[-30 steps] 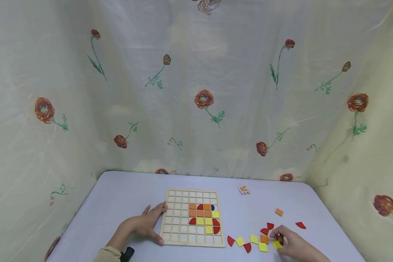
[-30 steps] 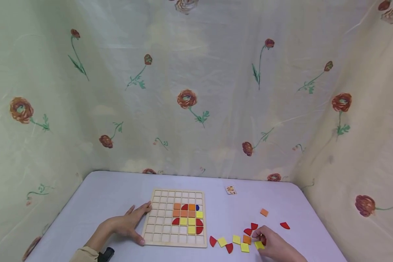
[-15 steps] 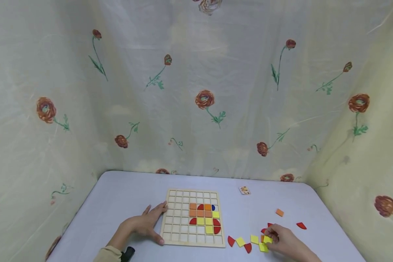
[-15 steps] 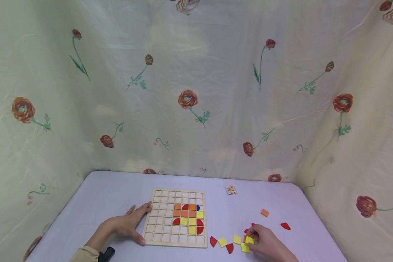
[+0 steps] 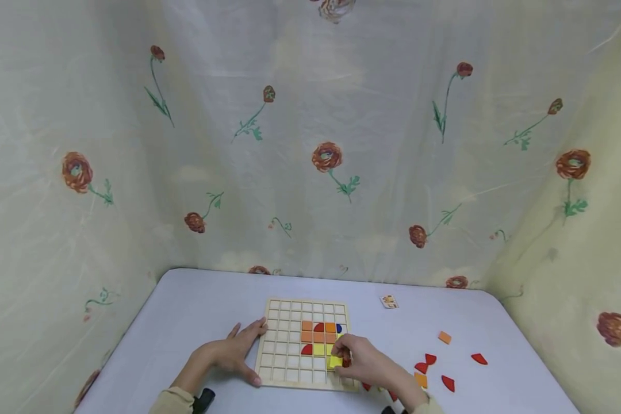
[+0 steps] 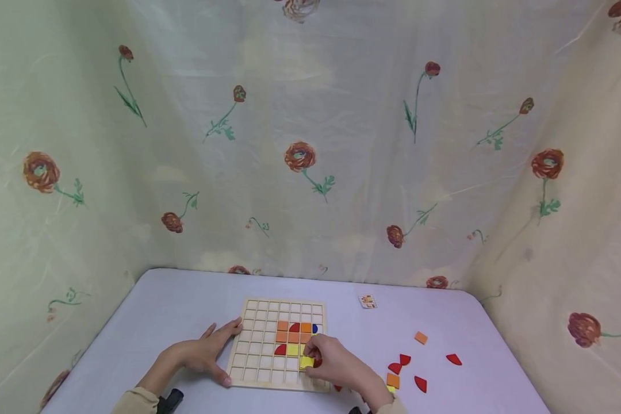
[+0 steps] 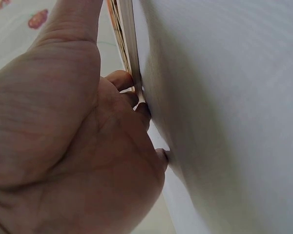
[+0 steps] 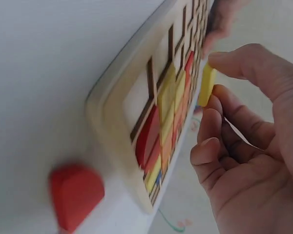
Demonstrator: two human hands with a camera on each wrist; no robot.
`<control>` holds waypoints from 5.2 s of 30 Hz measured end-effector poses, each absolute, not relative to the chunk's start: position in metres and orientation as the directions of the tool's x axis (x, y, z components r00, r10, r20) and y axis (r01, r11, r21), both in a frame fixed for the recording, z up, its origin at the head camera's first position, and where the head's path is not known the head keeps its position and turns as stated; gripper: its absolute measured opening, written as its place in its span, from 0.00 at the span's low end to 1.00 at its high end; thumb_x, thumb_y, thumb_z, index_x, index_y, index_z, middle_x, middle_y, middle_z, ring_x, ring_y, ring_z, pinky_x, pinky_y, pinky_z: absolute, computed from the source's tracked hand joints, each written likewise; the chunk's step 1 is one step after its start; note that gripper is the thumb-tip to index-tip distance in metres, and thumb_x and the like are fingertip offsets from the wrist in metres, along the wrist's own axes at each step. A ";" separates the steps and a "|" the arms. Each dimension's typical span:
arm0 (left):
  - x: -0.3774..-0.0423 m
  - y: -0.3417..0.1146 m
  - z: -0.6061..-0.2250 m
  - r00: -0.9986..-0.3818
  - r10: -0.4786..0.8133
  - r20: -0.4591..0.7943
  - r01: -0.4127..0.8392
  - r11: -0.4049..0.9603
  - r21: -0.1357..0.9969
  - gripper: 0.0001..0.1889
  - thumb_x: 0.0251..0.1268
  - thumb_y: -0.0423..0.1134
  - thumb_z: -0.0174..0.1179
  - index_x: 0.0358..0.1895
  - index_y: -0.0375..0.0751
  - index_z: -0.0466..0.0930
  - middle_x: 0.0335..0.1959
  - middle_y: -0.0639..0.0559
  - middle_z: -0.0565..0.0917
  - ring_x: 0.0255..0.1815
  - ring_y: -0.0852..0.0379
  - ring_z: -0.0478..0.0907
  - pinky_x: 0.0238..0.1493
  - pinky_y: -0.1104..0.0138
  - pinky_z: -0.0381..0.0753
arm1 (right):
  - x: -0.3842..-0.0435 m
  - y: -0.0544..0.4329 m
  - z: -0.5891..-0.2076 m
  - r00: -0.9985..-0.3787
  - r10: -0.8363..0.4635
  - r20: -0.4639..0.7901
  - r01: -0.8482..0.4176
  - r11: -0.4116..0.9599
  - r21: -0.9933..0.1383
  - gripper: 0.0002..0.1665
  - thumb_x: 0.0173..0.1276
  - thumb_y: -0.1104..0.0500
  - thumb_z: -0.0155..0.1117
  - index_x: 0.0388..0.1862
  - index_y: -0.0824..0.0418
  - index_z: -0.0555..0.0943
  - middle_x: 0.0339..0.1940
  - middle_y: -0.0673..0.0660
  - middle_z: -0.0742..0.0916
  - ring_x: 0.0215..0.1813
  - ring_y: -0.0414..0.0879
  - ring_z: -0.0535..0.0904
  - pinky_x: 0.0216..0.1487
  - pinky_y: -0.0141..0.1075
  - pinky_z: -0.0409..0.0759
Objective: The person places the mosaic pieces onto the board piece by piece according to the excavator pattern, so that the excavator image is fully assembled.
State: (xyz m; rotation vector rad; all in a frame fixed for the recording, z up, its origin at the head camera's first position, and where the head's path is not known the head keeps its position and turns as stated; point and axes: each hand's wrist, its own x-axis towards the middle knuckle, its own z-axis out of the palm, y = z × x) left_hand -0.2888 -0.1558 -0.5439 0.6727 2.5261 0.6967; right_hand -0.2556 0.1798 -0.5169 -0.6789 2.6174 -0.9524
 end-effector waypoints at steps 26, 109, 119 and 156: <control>-0.292 -0.153 -0.550 -0.789 0.550 -0.272 0.339 0.760 0.554 0.65 0.32 0.63 0.76 0.75 0.41 0.49 0.79 0.41 0.43 0.80 0.42 0.41 0.77 0.41 0.30 | -0.261 0.176 -0.519 -0.837 -0.543 -0.068 -0.379 0.665 -0.644 0.14 0.59 0.53 0.72 0.43 0.53 0.82 0.39 0.44 0.83 0.40 0.39 0.74 0.40 0.30 0.75; -0.290 -0.157 -0.545 -0.782 0.555 -0.284 0.328 0.754 0.569 0.64 0.35 0.63 0.75 0.76 0.41 0.49 0.80 0.42 0.43 0.80 0.43 0.40 0.77 0.42 0.30 | -0.262 0.121 -0.528 -0.892 -0.451 -0.035 -0.324 0.691 -0.646 0.09 0.59 0.56 0.72 0.36 0.56 0.82 0.33 0.47 0.82 0.33 0.37 0.73 0.32 0.28 0.74; -0.293 -0.160 -0.549 -0.783 0.561 -0.271 0.340 0.749 0.568 0.64 0.33 0.65 0.74 0.76 0.42 0.49 0.80 0.43 0.42 0.80 0.44 0.39 0.77 0.43 0.30 | -0.264 0.215 -0.506 -0.966 -0.243 -0.085 -0.127 0.738 -0.663 0.15 0.57 0.58 0.72 0.41 0.58 0.78 0.36 0.52 0.81 0.38 0.45 0.71 0.32 0.31 0.70; -0.288 -0.157 -0.543 -0.779 0.569 -0.263 0.336 0.733 0.592 0.63 0.36 0.62 0.76 0.75 0.39 0.50 0.79 0.41 0.43 0.80 0.42 0.41 0.77 0.42 0.31 | -0.252 0.442 -0.541 -0.979 0.187 -0.081 0.203 0.872 -0.445 0.26 0.60 0.41 0.68 0.26 0.63 0.75 0.21 0.52 0.77 0.28 0.44 0.71 0.26 0.33 0.66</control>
